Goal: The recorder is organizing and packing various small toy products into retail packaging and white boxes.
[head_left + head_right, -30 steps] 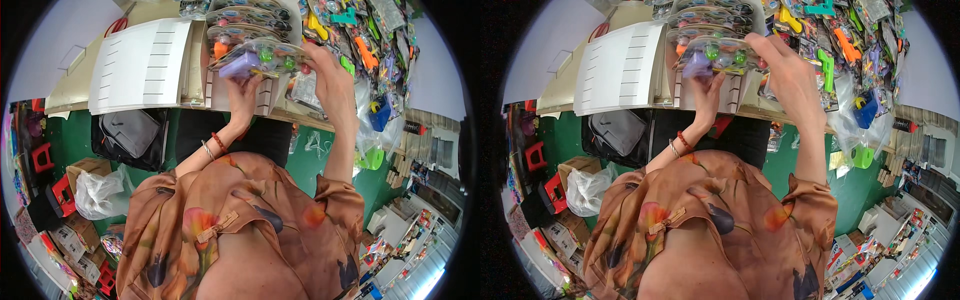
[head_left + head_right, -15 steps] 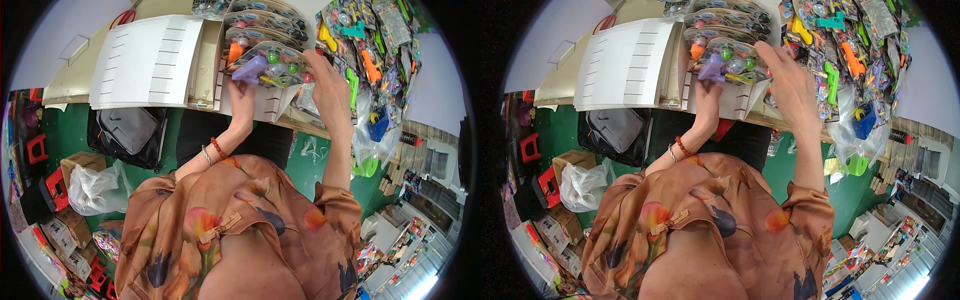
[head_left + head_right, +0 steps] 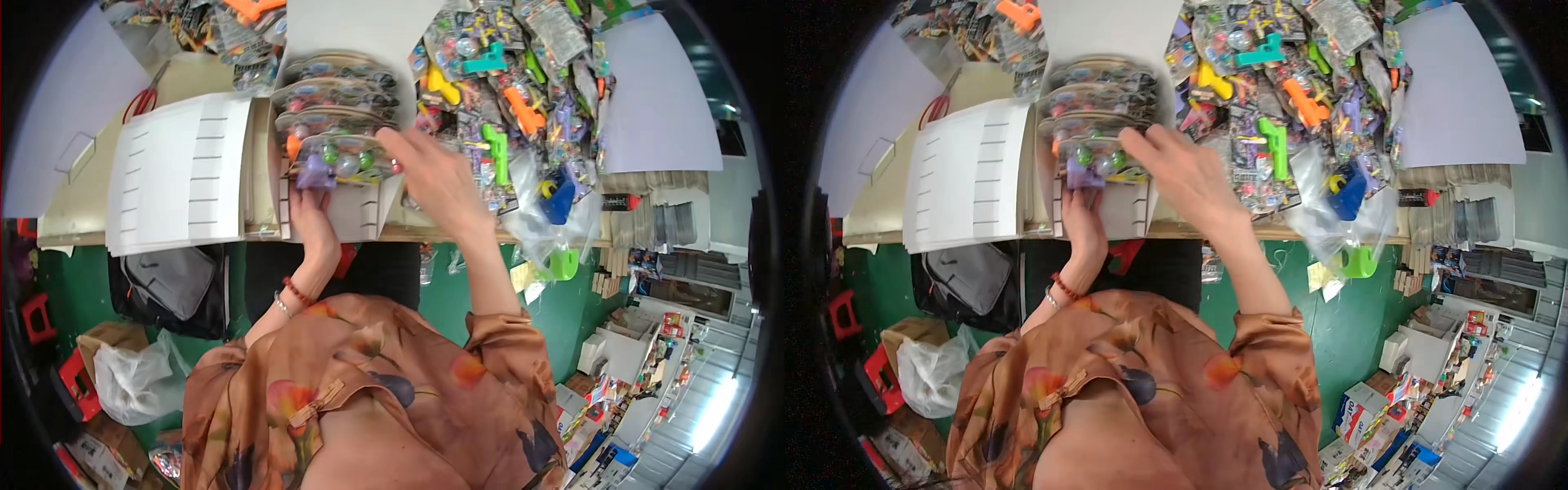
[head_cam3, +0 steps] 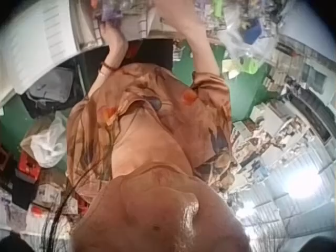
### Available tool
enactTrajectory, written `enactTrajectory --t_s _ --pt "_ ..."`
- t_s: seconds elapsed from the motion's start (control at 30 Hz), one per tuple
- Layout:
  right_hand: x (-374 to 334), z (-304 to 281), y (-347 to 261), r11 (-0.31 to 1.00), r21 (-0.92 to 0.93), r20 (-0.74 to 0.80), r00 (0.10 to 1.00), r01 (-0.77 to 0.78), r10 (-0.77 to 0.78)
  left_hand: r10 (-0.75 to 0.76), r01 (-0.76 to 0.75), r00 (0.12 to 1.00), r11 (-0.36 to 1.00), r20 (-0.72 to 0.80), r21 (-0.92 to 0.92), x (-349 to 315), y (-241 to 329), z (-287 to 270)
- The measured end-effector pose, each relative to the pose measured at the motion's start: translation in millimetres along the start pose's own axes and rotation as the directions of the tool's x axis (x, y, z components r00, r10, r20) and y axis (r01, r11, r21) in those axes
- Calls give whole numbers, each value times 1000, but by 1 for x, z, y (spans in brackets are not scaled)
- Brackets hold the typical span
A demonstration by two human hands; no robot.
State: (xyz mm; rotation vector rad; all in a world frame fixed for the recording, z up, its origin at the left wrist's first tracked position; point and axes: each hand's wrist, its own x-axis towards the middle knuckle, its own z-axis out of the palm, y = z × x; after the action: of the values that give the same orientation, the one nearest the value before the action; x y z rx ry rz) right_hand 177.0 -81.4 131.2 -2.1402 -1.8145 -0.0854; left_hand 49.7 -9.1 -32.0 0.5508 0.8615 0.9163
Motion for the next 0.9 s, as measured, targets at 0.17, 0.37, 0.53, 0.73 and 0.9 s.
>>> enactTrajectory --t_s 0.17,0.37,0.53,0.73,0.9 --pt "7 2 0 999 43 -2 1000 6 -6 30 -30 999 1000 -30 -8 1 1 -6" --pt "3 17 -2 997 -44 -173 984 -62 53 55 -57 998 997 -31 -55 4 -4 9" --pt "-1 10 2 997 60 -105 992 -57 63 90 -91 994 996 -64 -21 -2 -4 5" --pt "5 6 1 999 46 -28 999 -25 26 27 -32 994 998 -104 -52 -2 4 6" --pt "15 13 -6 998 54 -136 989 -43 50 -159 139 981 974 -106 -180 -1 5 4"
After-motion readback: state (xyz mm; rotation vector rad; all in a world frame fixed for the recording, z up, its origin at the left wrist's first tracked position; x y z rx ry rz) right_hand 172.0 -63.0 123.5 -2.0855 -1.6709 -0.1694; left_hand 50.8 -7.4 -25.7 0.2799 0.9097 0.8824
